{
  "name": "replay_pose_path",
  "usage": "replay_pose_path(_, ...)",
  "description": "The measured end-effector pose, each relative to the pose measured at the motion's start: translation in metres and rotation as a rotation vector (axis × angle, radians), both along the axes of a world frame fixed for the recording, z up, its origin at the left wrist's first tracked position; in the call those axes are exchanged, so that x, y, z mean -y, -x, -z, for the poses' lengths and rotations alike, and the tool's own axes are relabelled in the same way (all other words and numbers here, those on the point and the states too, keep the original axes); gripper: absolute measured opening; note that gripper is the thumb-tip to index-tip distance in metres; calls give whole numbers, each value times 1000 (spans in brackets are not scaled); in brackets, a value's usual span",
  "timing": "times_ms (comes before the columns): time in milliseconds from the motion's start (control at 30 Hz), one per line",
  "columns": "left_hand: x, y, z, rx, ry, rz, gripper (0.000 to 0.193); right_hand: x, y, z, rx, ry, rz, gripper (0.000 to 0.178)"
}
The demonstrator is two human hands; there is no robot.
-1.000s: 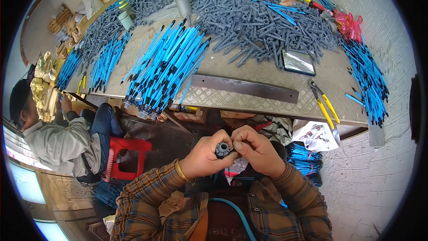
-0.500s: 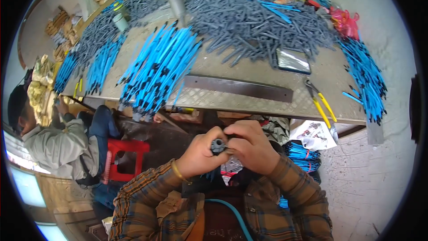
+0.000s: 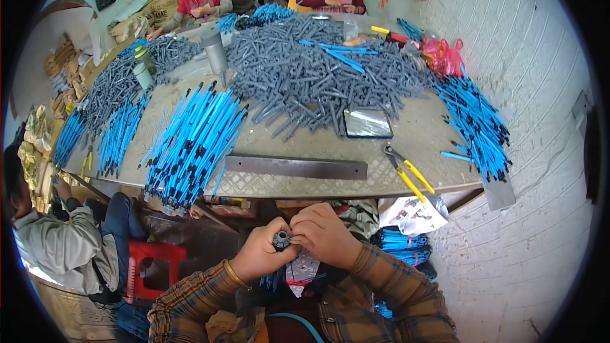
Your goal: The person inserts wires into plastic connectors by hand, then secures them using pliers.
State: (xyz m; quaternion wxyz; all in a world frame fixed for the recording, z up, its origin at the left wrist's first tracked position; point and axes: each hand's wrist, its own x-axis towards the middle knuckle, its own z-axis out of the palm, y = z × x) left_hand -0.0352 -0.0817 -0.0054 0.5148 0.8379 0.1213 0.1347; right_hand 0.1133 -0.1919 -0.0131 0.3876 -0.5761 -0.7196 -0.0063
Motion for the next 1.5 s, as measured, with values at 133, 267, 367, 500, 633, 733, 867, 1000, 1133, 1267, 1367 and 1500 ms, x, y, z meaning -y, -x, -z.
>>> replay_pose_path(133,-9,12,9,6,92,-7,19,41,-68,-3,142,36,589,30)
replay_pose_path(267,-8,13,5,2,156,11,17,93,-132,0,302,232,957,24)
replay_pose_path(367,-12,8,5,12,150,27,16,95,-143,35,494,217,1012,22)
replay_pose_path(500,-10,6,0,26,100,50,16,110,-171,36,191,255,864,22)
replay_pose_path(633,-9,6,0,5,128,44,18,88,-94,-40,-318,469,332,17)
replay_pose_path(733,-9,8,-4,0,124,48,20,63,-49,-58,106,379,122,22)
replay_pose_path(867,-7,12,-3,11,86,46,23,58,-28,-59,490,261,180,26)
replay_pose_path(1000,-8,14,-4,0,86,47,24,51,-25,-52,643,112,265,25)
replay_pose_path(1133,-11,16,-9,-31,78,62,23,44,-23,-51,706,41,298,26)
replay_pose_path(1267,-10,16,-6,-27,122,65,23,41,-30,-49,727,13,261,25)
replay_pose_path(1367,-10,15,-4,-1,150,72,24,39,-35,-51,698,17,232,25)
replay_pose_path(1500,-9,11,-5,6,167,84,23,39,-42,-67,685,50,192,25)
